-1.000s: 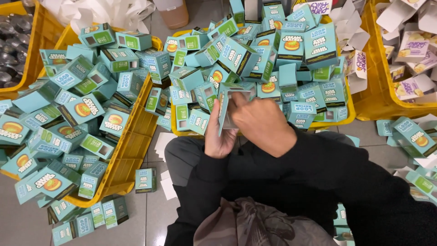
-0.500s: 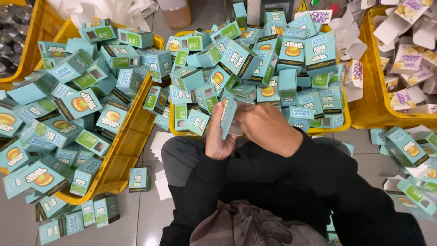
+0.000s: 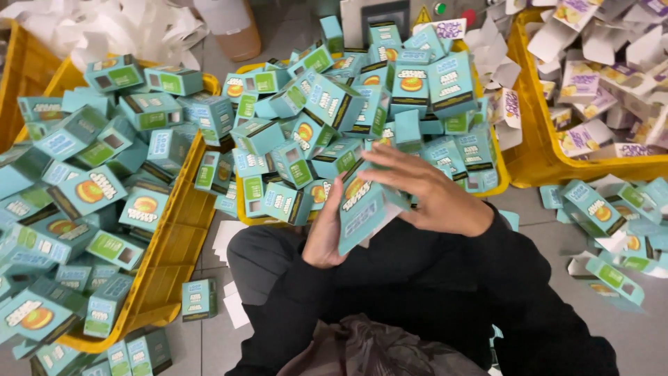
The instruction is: Folding small cardboard product boxes from flat or partially assembled states into finished boxes.
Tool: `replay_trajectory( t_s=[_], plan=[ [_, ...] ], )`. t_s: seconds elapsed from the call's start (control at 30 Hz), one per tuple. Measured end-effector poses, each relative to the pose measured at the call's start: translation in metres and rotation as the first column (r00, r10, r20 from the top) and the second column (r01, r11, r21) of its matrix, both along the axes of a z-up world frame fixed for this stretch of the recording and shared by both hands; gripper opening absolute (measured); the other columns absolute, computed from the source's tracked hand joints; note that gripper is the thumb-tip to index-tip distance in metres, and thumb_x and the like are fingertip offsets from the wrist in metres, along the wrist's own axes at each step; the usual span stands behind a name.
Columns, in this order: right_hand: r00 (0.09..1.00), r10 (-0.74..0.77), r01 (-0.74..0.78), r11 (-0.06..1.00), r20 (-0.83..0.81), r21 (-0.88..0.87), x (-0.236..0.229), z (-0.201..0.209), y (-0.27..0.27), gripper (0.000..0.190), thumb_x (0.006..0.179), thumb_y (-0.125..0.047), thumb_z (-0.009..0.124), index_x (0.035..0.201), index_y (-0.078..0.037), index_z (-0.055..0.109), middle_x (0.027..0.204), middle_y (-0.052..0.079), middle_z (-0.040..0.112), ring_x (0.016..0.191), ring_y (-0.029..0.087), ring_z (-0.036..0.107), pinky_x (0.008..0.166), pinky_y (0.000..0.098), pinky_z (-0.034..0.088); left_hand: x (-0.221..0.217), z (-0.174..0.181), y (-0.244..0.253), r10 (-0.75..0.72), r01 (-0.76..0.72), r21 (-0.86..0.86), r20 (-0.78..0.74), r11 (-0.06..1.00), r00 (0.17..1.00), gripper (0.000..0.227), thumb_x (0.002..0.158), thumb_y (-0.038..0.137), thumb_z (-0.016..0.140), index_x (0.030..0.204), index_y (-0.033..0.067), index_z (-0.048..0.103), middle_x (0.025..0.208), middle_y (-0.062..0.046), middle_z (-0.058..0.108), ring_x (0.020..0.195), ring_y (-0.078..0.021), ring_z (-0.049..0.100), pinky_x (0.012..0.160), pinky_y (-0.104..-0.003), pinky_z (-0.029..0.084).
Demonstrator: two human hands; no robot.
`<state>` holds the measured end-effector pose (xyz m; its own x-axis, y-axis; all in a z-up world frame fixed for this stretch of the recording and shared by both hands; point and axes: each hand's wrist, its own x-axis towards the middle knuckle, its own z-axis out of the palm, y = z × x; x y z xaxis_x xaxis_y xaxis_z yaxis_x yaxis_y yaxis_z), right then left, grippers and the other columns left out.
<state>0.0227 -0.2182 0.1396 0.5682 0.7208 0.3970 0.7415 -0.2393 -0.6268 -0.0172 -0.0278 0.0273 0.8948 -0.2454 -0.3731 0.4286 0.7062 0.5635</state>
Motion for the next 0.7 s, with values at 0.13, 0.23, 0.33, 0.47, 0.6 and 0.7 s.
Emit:
replay_trajectory(
  t_s=[0.13, 0.23, 0.33, 0.47, 0.6, 0.7],
  plan=[
    [0.996, -0.016, 0.029, 0.987, -0.082, 0.155, 0.007, -0.019, -0.015, 0.056, 0.082, -0.002, 0.082, 0.135, -0.004, 0.063, 0.141, 0.018, 0.063, 0.136, 0.043, 0.055, 0.110, 0.0589, 0.044, -0.009, 0.026, 0.005, -0.072, 0.076, -0.052, 0.068, 0.996, 0.995, 0.090, 0.097, 0.068, 0.052, 0.165, 0.0186, 0.020, 0.156, -0.030, 0.039, 0.127, -0.0543, 0.055, 0.080, -0.069, 0.059],
    [0.980, -0.121, 0.159, 0.953, -0.157, 0.259, 0.010, -0.036, -0.026, 0.060, 0.078, -0.013, 0.091, 0.131, -0.004, 0.066, 0.128, 0.015, 0.071, 0.123, 0.035, 0.066, 0.103, 0.0516, 0.051, -0.018, 0.043, 0.003, -0.129, -0.044, 0.351, 0.453, 0.935, 0.882, 0.099, 0.096, 0.073, 0.034, 0.164, 0.0049, 0.008, 0.162, -0.036, 0.012, 0.141, -0.0697, 0.019, 0.107, -0.081, 0.027],
    [0.965, -0.205, 0.241, 0.939, -0.163, 0.247, 0.010, -0.055, -0.036, 0.067, 0.067, -0.014, 0.098, 0.125, 0.000, 0.069, 0.116, 0.016, 0.075, 0.105, 0.029, 0.072, 0.092, 0.0477, 0.056, -0.019, 0.037, 0.005, -0.181, -0.312, 0.560, 0.656, 0.767, 0.733, 0.119, 0.085, 0.050, 0.077, 0.165, 0.0037, 0.001, 0.163, -0.036, 0.010, 0.143, -0.0692, 0.016, 0.112, -0.080, 0.017],
    [0.958, -0.221, 0.262, 0.935, -0.184, 0.240, 0.001, -0.064, -0.033, 0.069, 0.065, -0.017, 0.099, 0.124, 0.001, 0.069, 0.112, 0.018, 0.076, 0.104, 0.033, 0.074, 0.087, 0.0479, 0.058, -0.017, 0.026, 0.006, -0.285, -0.609, 0.621, 0.777, 0.493, 0.561, 0.102, 0.072, 0.007, 0.093, 0.154, -0.0053, 0.034, 0.145, -0.029, 0.048, 0.130, -0.0553, 0.051, 0.110, -0.066, 0.038],
    [0.954, -0.217, 0.265, 0.934, -0.207, 0.241, -0.008, -0.064, -0.029, 0.076, 0.064, -0.015, 0.098, 0.131, 0.003, 0.066, 0.117, 0.022, 0.075, 0.108, 0.038, 0.073, 0.090, 0.0505, 0.058, -0.013, 0.008, 0.005, -0.230, -0.657, 0.593, 0.798, 0.466, 0.557, 0.085, 0.066, 0.006, 0.098, 0.140, -0.0042, 0.058, 0.124, -0.020, 0.069, 0.117, -0.0451, 0.068, 0.104, -0.052, 0.051],
    [0.948, -0.244, 0.290, 0.927, -0.206, 0.236, -0.010, -0.069, -0.031, 0.077, 0.063, -0.017, 0.100, 0.130, 0.002, 0.067, 0.118, 0.020, 0.075, 0.113, 0.038, 0.071, 0.091, 0.0492, 0.057, -0.014, 0.003, 0.006, -0.207, -0.643, 0.587, 0.797, 0.492, 0.568, 0.079, 0.066, 0.003, 0.096, 0.137, -0.0002, 0.062, 0.124, -0.015, 0.071, 0.117, -0.0403, 0.070, 0.105, -0.049, 0.051]
  ],
)
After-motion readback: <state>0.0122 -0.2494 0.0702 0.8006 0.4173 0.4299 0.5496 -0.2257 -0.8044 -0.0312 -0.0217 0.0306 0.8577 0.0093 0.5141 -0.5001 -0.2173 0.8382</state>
